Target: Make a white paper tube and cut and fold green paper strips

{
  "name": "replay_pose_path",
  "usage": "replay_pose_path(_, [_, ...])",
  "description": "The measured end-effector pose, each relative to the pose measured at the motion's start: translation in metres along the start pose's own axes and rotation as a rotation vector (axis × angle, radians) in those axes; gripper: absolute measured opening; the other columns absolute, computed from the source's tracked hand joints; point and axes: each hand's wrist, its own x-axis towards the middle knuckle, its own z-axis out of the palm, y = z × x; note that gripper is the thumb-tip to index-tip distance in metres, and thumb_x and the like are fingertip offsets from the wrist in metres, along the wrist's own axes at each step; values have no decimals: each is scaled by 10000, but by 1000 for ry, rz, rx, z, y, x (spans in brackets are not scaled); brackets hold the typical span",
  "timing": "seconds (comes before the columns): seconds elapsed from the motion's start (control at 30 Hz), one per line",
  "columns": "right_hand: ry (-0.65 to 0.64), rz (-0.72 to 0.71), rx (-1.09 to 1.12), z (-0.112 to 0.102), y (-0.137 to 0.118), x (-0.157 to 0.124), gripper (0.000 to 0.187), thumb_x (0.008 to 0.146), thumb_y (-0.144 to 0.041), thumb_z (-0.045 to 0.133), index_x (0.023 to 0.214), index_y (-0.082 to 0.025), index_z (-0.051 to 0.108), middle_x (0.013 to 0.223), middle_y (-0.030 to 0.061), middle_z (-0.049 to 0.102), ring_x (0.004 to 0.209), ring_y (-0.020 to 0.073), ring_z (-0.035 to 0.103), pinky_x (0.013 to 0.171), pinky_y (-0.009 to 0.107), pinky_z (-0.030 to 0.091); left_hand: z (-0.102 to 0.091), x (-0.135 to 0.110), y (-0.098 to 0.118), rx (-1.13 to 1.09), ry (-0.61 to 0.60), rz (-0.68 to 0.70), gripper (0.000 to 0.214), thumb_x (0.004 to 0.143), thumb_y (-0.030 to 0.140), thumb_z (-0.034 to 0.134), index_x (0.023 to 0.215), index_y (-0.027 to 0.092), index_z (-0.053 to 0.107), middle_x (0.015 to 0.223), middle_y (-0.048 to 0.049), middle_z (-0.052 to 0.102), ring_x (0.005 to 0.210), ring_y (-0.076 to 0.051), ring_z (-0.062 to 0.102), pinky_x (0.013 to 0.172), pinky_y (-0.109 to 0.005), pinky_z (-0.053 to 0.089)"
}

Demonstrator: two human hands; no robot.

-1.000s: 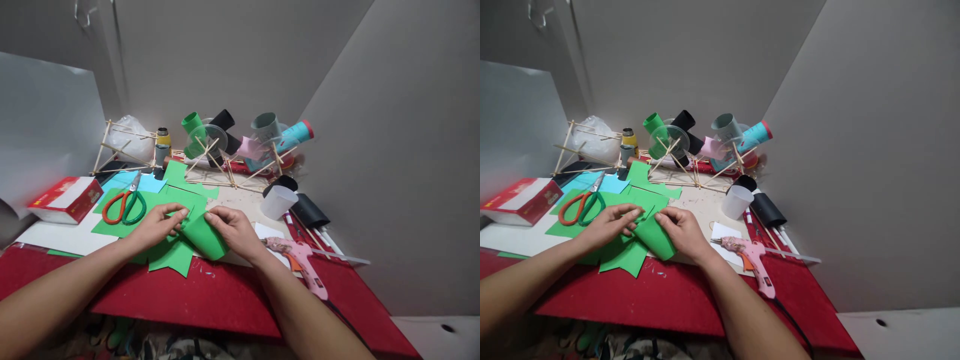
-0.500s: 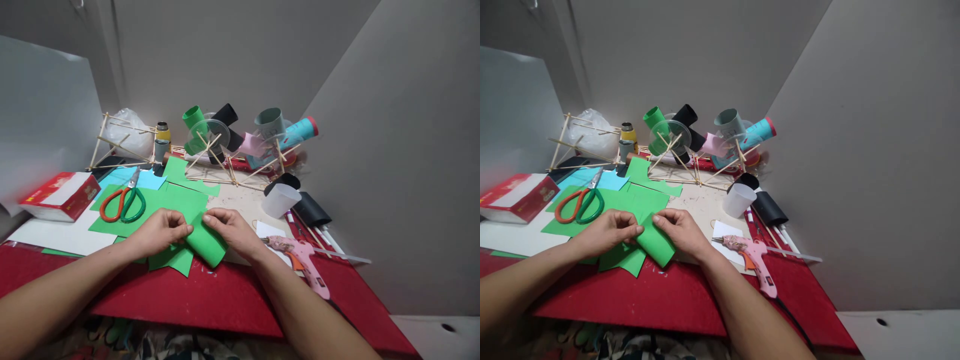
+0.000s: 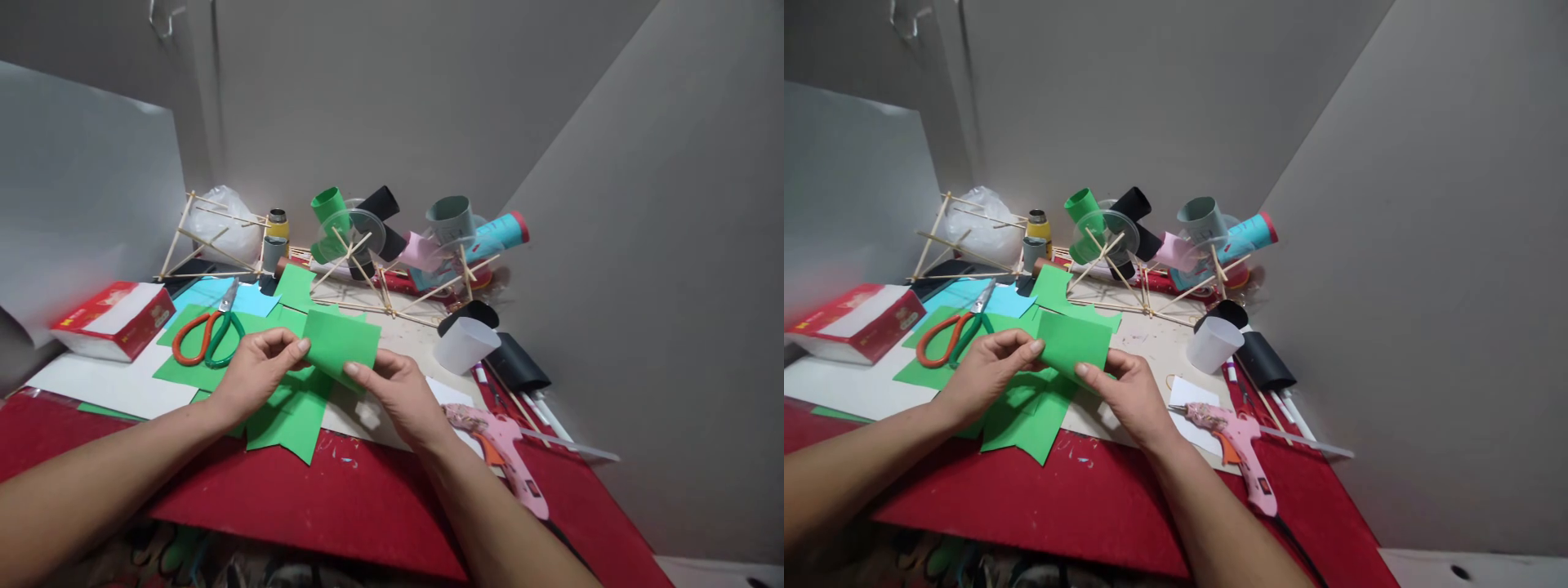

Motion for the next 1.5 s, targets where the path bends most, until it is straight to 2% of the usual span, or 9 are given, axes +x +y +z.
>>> replay_pose_path(0.23, [42, 19, -88, -1, -2, -4, 246, 738, -429, 746, 820, -200, 783, 783, 13, 739, 731, 180, 629, 747, 309, 474, 1, -1, -1, -135, -159, -180, 364, 750, 464, 722, 687, 163, 528, 599, 34, 582, 643, -151, 665, 612, -234, 482])
replay_pose_path(0.4, [11, 67, -161, -4, -2, -5, 442, 801, -561, 635, 585, -178, 677, 545, -13, 608, 535, 139, 531, 568, 269, 433, 0, -1, -1, -143, -215, -191, 395, 771, 456, 706, 627, 154, 496, 594, 30, 551, 645, -130, 637, 674, -244, 493])
replay_pose_path(0.67, [669, -81, 65, -17, 1, 10, 350, 774, -506, 666, 1007, -246, 693, 1077, 41, 722, 1068, 212, 626, 822, 307, 470, -3, -11, 6, 101, 12, 288, 338, 888, 346, 582, 621, 171, 471, 596, 56, 383, 578, -77, 405, 576, -190, 379])
replay_pose_path(0.83, [467, 97, 301, -9, 1, 9, 396, 748, -517, 700, 1030, -241, 682, 1075, 48, 737, 970, 227, 673, 708, 294, 512, -1, -19, 5, 291, -42, 586, 242, 896, 177, 538, 659, 178, 488, 603, 60, 378, 559, -75, 352, 539, -193, 326])
replay_pose_path(0.93, [377, 109, 365, -4, -2, 8, 366, 672, -452, 788, 932, -204, 717, 942, 49, 766, 832, 219, 697, 659, 287, 525, 1, -19, 3, 337, -138, 635, 205, 893, 158, 532, 689, 173, 520, 615, 55, 422, 570, -76, 387, 558, -197, 343])
replay_pose_path(1.03, [411, 122, 393, -3, -5, 8, 356, 541, -340, 875, 824, -179, 731, 801, 42, 770, 732, 214, 697, 663, 303, 538, 1, -20, 2, 363, -254, 543, 273, 914, 206, 509, 645, 163, 519, 594, 47, 428, 564, -78, 403, 559, -205, 352])
replay_pose_path(1.17, [393, 145, 421, -3, -6, 7, 321, 529, -296, 878, 791, -180, 734, 767, 39, 769, 680, 212, 695, 688, 342, 555, 2, -21, 2, 294, -366, 309, 318, 921, 298, 506, 645, 155, 572, 582, 19, 518, 554, -93, 498, 559, -221, 387])
replay_pose_path(1.33, [342, 124, 405, 1, -8, 4, 298, 552, -283, 866, 815, -200, 754, 816, 37, 777, 708, 214, 696, 694, 345, 557, 4, -15, 0, -20, -316, -70, 289, 801, 440, 663, 882, 173, 591, 673, 34, 577, 454, -102, 585, 457, -207, 402])
replay_pose_path(1.5, [344, 13, 285, 1, -3, 0, 196, 625, -298, 832, 797, -225, 773, 860, 26, 778, 768, 200, 685, 751, 337, 536, 4, -9, 1, -100, -288, -178, 385, 752, 526, 696, 763, 169, 552, 485, 58, 545, 389, -97, 554, 435, -180, 350])
